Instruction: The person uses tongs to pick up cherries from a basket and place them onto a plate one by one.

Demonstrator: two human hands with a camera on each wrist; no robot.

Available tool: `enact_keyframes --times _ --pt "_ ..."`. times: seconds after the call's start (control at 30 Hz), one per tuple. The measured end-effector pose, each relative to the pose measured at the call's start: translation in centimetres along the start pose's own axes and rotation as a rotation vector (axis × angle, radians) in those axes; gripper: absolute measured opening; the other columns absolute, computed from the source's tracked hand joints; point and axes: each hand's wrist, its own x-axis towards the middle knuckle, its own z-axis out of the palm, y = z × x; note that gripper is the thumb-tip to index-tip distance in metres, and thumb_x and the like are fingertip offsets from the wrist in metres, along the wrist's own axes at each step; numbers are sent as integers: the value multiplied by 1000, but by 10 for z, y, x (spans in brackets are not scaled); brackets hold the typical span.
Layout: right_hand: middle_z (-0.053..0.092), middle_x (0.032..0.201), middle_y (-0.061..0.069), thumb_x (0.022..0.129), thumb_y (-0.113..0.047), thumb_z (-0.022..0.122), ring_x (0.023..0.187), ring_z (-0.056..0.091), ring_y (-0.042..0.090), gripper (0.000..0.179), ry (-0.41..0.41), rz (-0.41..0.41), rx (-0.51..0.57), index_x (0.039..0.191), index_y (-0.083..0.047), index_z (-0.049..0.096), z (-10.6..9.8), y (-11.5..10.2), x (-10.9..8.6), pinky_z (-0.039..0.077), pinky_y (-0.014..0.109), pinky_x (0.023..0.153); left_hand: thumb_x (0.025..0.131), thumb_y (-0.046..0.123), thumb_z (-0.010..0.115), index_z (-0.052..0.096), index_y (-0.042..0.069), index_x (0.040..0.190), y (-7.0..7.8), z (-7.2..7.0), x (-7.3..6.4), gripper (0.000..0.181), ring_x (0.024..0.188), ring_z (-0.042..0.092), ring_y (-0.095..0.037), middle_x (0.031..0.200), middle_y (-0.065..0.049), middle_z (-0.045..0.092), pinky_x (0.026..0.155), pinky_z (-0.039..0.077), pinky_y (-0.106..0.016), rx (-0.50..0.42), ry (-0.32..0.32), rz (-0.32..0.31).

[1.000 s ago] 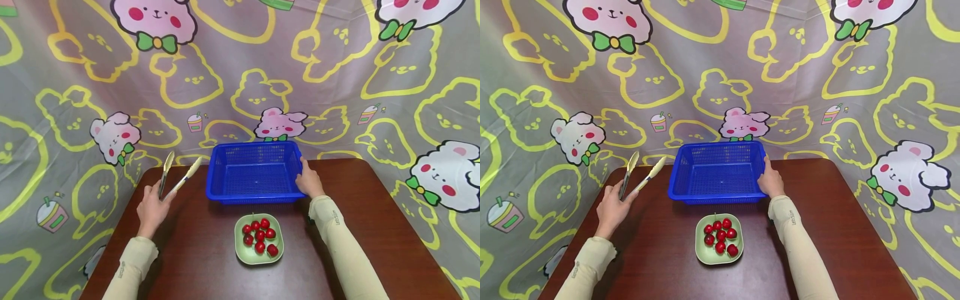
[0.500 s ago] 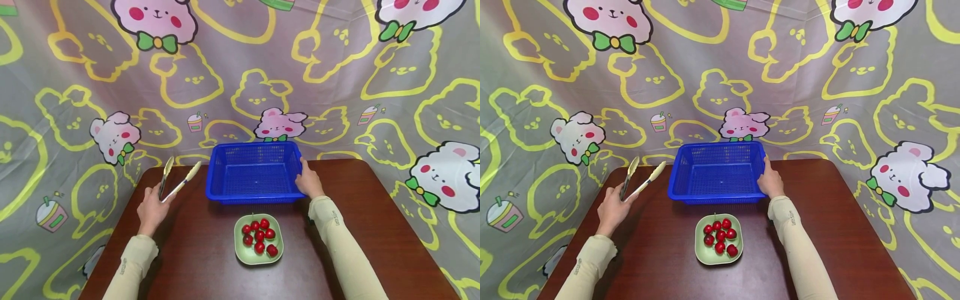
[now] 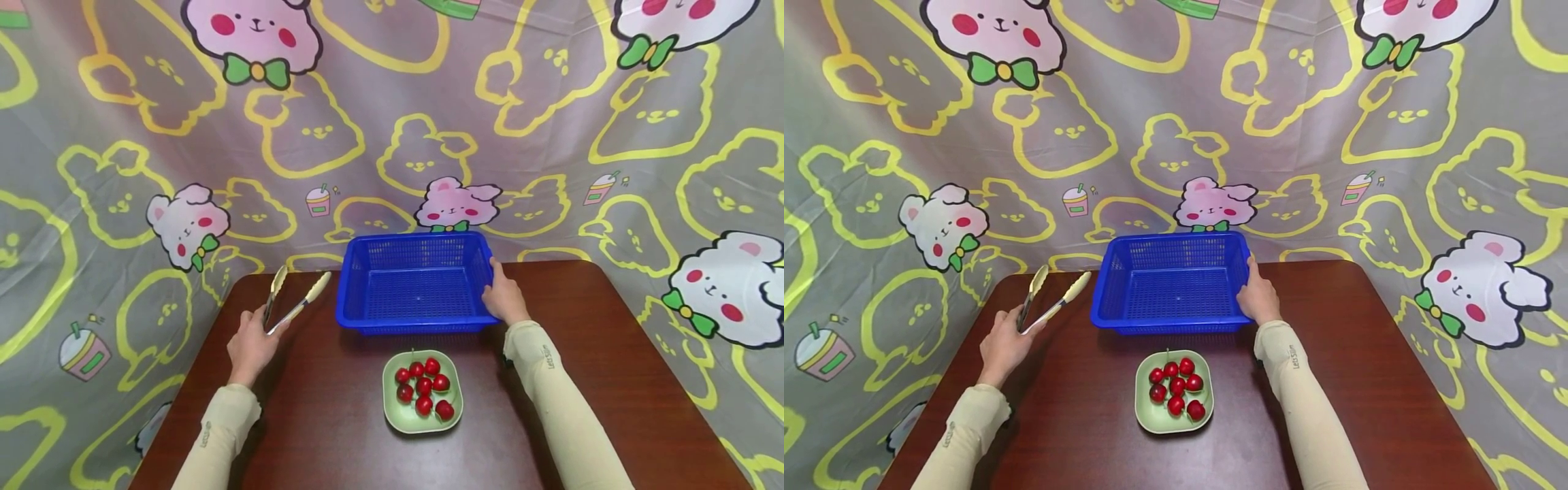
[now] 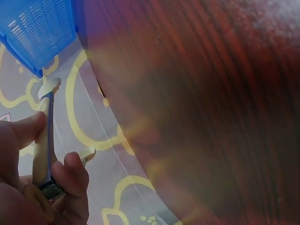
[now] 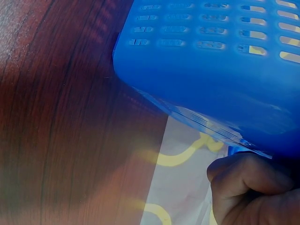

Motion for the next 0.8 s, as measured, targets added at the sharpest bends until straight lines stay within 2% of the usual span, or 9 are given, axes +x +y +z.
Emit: enact_keyframes --times 0.27,0.5,0.7,0.8 --pt "63 114 37 105 -13 45 84 59 39 71 -11 1 5 166 -10 11 0 0 0 49 54 81 96 49 68 49 0 147 -2 5 -1 74 85 63 -47 116 -23 50 72 45 -56 26 -27 -5" --pt "56 133 41 104 -12 45 97 63 46 71 -8 -12 -2 166 -9 12 1 1 0 50 61 88 96 49 68 49 -1 147 -3 10 -1 74 88 64 -48 118 -24 50 74 45 -57 47 -50 -8" --pt "58 129 40 104 -12 45 88 61 41 71 -5 -7 -2 166 -9 11 1 1 0 50 58 82 96 48 69 51 -2 145 -4 11 0 72 84 63 -44 113 -23 51 71 44 -53 42 -74 -2" --pt "58 131 40 104 -13 45 91 62 42 71 -2 -3 -1 166 -11 11 1 2 0 50 58 84 96 47 70 52 -2 144 -4 11 0 71 83 63 -43 111 -23 51 70 43 -52 43 -81 2"
